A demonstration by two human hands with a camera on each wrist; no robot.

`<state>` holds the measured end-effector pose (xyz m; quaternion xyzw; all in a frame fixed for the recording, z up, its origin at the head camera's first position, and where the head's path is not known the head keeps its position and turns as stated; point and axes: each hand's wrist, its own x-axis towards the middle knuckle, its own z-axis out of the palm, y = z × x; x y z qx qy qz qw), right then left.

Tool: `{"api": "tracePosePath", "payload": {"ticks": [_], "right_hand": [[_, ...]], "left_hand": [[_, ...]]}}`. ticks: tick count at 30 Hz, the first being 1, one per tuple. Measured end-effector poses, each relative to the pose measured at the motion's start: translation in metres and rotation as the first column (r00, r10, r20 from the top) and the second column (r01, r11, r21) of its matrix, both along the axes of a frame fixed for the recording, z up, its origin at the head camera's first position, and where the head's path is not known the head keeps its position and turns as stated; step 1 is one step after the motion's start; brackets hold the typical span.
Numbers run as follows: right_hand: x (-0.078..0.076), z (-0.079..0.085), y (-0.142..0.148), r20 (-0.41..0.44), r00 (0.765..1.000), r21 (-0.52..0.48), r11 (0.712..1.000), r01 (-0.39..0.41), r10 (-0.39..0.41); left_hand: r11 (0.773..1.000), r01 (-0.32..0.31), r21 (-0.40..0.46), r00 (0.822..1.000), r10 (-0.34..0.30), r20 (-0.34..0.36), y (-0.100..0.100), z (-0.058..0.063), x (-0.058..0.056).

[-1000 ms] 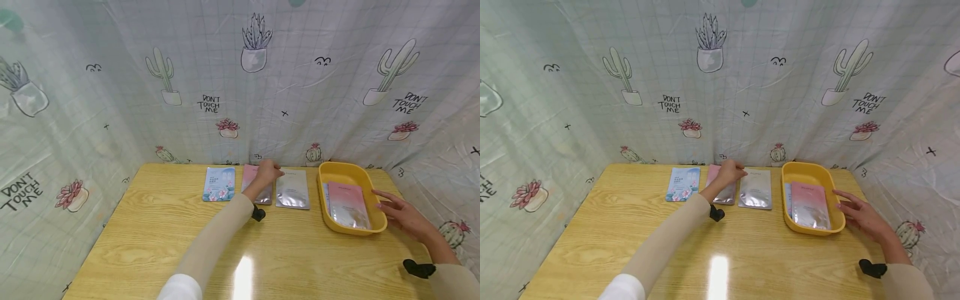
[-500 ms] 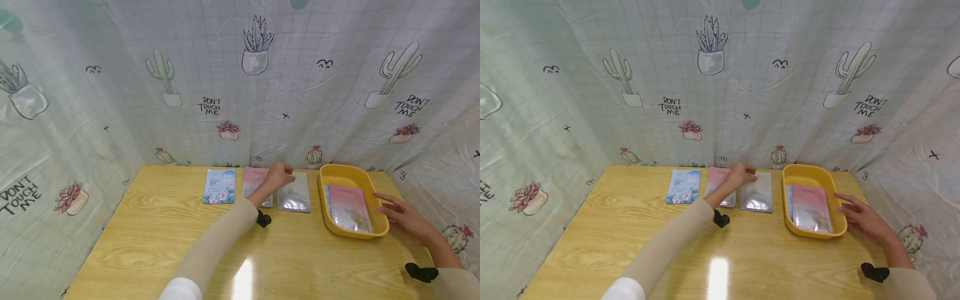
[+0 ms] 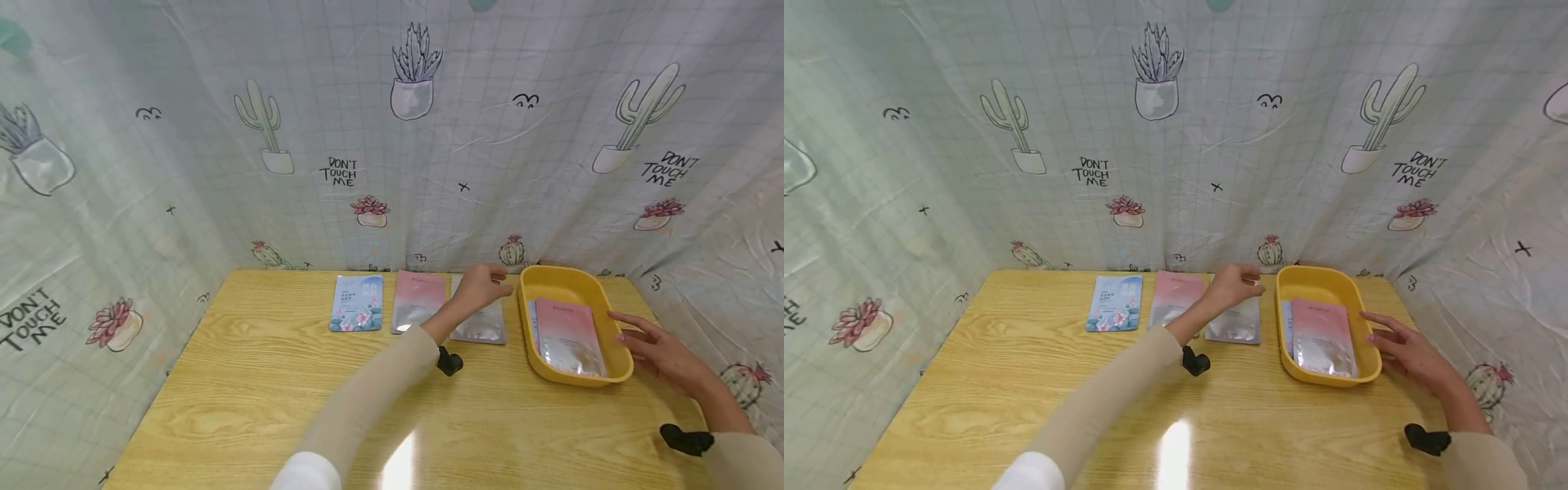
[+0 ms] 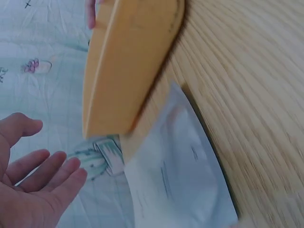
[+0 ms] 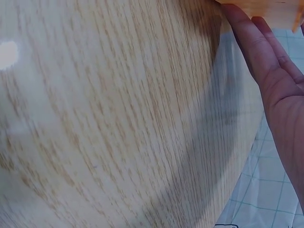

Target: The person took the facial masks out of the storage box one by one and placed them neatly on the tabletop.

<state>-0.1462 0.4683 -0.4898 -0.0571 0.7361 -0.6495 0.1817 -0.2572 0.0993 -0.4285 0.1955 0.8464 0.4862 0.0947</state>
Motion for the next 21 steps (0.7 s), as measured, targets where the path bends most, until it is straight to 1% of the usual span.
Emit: {"api": "tracePosePath", "payload": {"ticks": [4, 8, 13, 15, 17, 21], "right_hand": [[-0.001, 0.0, 0.0, 0.008, 1.0, -0.009, 1.0, -0.002, 0.002], [-0.001, 0.0, 0.001, 0.006, 1.0, -0.045, 0.999, -0.012, 0.012], [-0.001, 0.003, 0.001, 0.005, 1.0, -0.072, 0.997, -0.02, 0.02], [-0.001, 0.004, 0.0, 0.013, 1.0, -0.079, 0.997, -0.02, 0.021], [-0.001, 0.004, 0.0, 0.026, 0.999, -0.084, 0.996, -0.017, 0.02], [0.0, 0.005, -0.002, 0.057, 0.998, -0.082, 0.997, -0.002, 0.007]], "left_hand": [[0.999, 0.026, 0.032, 0.999, -0.026, -0.026, 0.012, 0.002, 0.005], [0.996, 0.046, 0.073, 0.999, -0.045, -0.021, 0.025, 0.004, 0.01], [0.995, 0.062, 0.077, 0.998, -0.059, -0.037, 0.043, 0.006, 0.015], [0.996, 0.066, 0.052, 0.997, -0.064, -0.044, 0.048, 0.008, 0.017], [0.997, 0.073, 0.007, 0.996, -0.072, -0.049, 0.054, 0.009, 0.018], [0.989, 0.089, -0.121, 0.993, -0.098, -0.066, 0.064, 0.011, 0.017]]}}
